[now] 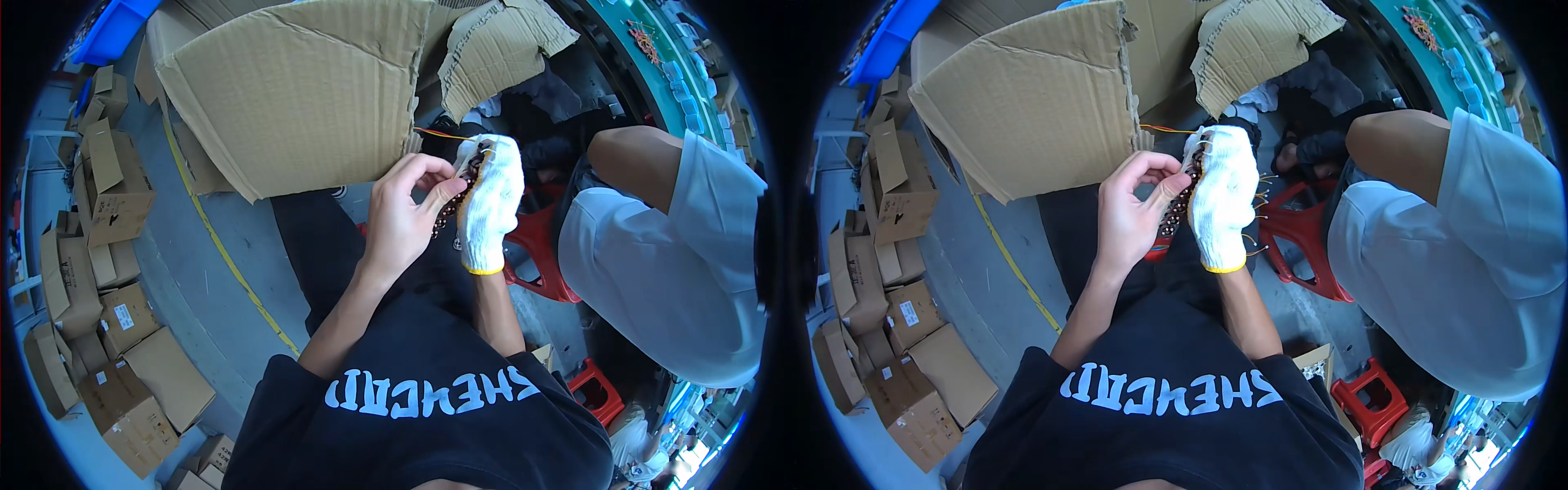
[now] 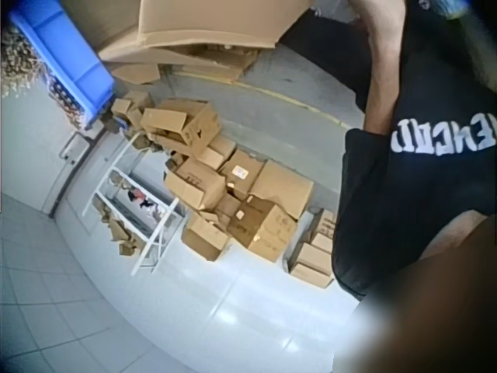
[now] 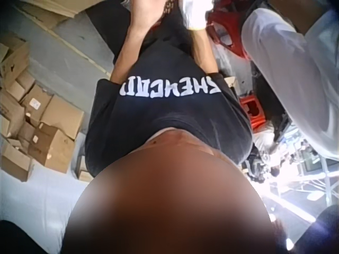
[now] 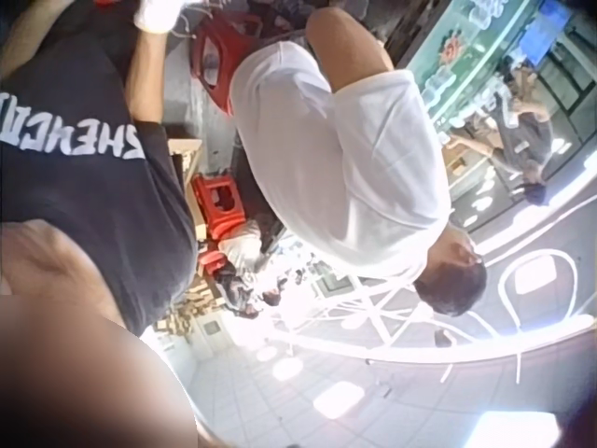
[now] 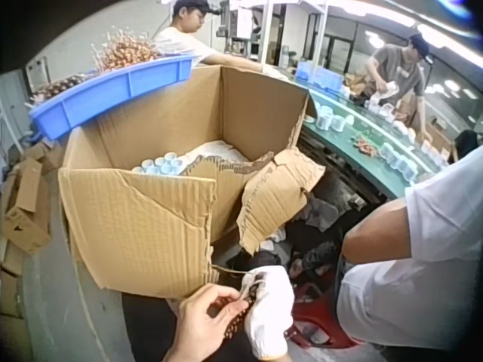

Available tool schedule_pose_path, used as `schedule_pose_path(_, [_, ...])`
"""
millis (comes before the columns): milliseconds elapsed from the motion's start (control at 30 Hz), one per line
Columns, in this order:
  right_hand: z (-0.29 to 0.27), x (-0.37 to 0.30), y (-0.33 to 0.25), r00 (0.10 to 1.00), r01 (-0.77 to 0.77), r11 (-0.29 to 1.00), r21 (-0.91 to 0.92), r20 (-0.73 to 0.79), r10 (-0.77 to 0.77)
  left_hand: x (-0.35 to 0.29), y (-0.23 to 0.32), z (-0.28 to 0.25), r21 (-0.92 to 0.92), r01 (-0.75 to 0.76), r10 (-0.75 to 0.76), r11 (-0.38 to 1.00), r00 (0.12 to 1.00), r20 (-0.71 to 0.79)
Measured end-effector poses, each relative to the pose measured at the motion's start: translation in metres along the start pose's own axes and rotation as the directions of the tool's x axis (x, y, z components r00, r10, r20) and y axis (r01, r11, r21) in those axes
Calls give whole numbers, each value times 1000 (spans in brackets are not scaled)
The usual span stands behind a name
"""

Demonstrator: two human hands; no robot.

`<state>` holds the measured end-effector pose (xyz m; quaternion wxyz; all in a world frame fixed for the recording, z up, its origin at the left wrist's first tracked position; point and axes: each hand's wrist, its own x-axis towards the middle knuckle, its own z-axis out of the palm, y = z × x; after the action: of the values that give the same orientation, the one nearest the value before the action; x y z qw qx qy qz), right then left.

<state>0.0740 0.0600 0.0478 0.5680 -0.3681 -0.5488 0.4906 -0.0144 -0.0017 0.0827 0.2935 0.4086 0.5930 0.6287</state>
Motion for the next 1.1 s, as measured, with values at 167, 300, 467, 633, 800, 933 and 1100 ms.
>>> schedule_pose_path(167, [5,-4,-3,965,262,916,-304,101,-242,-6,-12,-2,-137,164,-166,977,986,-8])
schedule_pose_path(300, [7,-4,-8,971,215,953,-216,149,-186,-5,-18,-5,-290,217,-220,932,975,22])
schedule_pose_path(467, [6,6,-2,995,-12,997,-75,93,19,-5,-9,6,-310,215,-230,926,973,-11])
schedule_pose_path(633, [5,8,-15,962,-267,940,212,-4,274,3,-5,-6,-6,79,-79,997,991,-111])
schedule_pose_path(800, [-5,19,-17,900,-379,828,414,-45,434,-4,-1,-29,429,-125,194,895,973,-121])
schedule_pose_path(933, [-15,27,-11,858,-387,845,368,-191,476,-20,-2,-39,570,-65,120,819,991,-59])
schedule_pose_path(1100, [-18,27,-10,828,-424,783,455,-155,538,-21,-4,-27,669,-141,164,730,986,28])
